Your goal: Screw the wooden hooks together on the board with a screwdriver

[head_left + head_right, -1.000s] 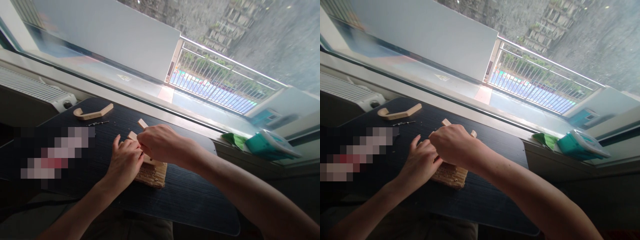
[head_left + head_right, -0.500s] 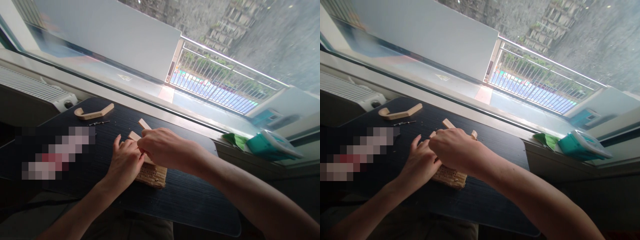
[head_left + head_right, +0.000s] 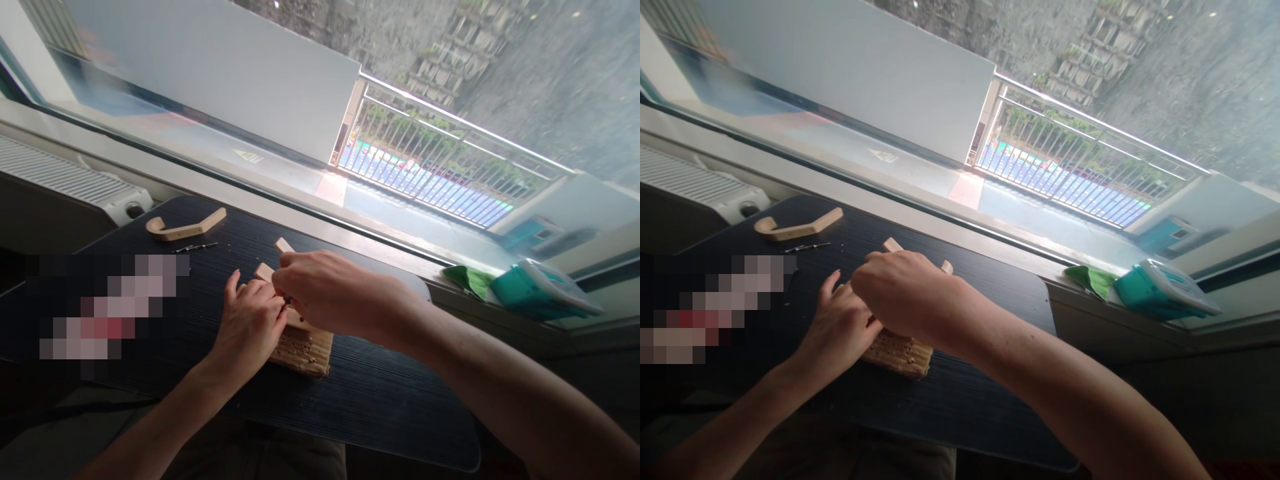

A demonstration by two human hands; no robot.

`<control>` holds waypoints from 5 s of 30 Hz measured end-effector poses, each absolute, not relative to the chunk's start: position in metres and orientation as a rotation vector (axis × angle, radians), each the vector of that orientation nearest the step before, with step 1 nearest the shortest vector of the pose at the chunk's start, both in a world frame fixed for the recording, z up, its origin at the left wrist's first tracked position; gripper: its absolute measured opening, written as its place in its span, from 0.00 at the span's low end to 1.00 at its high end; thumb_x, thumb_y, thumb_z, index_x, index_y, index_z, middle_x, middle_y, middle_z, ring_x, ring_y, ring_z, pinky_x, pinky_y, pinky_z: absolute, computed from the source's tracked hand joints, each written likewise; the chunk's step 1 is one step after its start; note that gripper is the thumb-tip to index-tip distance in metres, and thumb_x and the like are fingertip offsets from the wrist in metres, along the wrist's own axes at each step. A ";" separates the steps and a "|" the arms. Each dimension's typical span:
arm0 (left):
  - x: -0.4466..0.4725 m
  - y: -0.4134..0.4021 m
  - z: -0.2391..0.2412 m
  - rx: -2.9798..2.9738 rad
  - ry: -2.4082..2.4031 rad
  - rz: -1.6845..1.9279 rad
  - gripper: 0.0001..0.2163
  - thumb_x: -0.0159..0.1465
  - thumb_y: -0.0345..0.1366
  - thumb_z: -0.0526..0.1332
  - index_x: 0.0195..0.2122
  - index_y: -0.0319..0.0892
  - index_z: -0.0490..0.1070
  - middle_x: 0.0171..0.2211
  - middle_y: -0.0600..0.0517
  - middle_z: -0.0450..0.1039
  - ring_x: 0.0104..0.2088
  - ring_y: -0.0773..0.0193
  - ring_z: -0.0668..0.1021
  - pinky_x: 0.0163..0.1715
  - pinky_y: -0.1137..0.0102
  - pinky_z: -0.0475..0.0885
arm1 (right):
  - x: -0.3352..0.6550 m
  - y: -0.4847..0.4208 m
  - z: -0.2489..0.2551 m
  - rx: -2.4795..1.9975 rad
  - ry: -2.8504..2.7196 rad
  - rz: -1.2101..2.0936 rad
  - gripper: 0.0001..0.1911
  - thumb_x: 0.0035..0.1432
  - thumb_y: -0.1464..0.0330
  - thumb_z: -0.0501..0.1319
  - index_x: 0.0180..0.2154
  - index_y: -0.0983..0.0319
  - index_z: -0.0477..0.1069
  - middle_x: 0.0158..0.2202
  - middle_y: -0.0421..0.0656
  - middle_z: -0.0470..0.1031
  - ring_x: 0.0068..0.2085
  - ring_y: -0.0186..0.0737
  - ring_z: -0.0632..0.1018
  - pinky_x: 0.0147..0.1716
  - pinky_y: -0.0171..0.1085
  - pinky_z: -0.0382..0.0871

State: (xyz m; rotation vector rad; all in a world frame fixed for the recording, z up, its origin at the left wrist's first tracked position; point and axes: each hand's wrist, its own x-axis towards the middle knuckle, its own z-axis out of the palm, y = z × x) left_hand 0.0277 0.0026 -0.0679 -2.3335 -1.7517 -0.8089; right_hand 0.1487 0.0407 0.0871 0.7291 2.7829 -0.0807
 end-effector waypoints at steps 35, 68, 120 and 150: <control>0.028 0.001 -0.063 -2.351 -1.763 -0.787 0.07 0.59 0.30 0.57 0.28 0.42 0.74 0.32 0.48 0.76 0.40 0.53 0.75 0.58 0.43 0.56 | 0.152 0.040 0.091 0.867 2.689 -0.073 0.06 0.59 0.75 0.58 0.37 0.64 0.73 0.35 0.44 0.78 0.36 0.39 0.77 0.25 0.35 0.52; 0.020 0.005 -0.061 -2.456 -1.775 -0.765 0.04 0.57 0.31 0.62 0.34 0.43 0.74 0.36 0.48 0.75 0.45 0.52 0.75 0.59 0.46 0.56 | 0.152 0.053 0.083 0.941 2.678 -0.073 0.08 0.59 0.70 0.56 0.36 0.62 0.74 0.33 0.46 0.78 0.34 0.38 0.75 0.26 0.34 0.53; 0.028 0.003 -0.065 -2.339 -1.746 -0.774 0.05 0.59 0.30 0.58 0.28 0.41 0.73 0.30 0.49 0.74 0.39 0.53 0.76 0.57 0.44 0.58 | 0.155 0.045 0.086 0.867 2.732 -0.122 0.07 0.61 0.74 0.56 0.35 0.65 0.73 0.34 0.45 0.77 0.35 0.38 0.75 0.26 0.35 0.51; 0.027 0.002 -0.062 -2.373 -1.741 -0.749 0.07 0.59 0.31 0.56 0.27 0.42 0.72 0.32 0.48 0.75 0.40 0.53 0.76 0.57 0.43 0.57 | 0.160 0.042 0.095 0.876 2.678 -0.137 0.08 0.58 0.74 0.57 0.38 0.62 0.73 0.37 0.43 0.78 0.38 0.38 0.75 0.26 0.35 0.52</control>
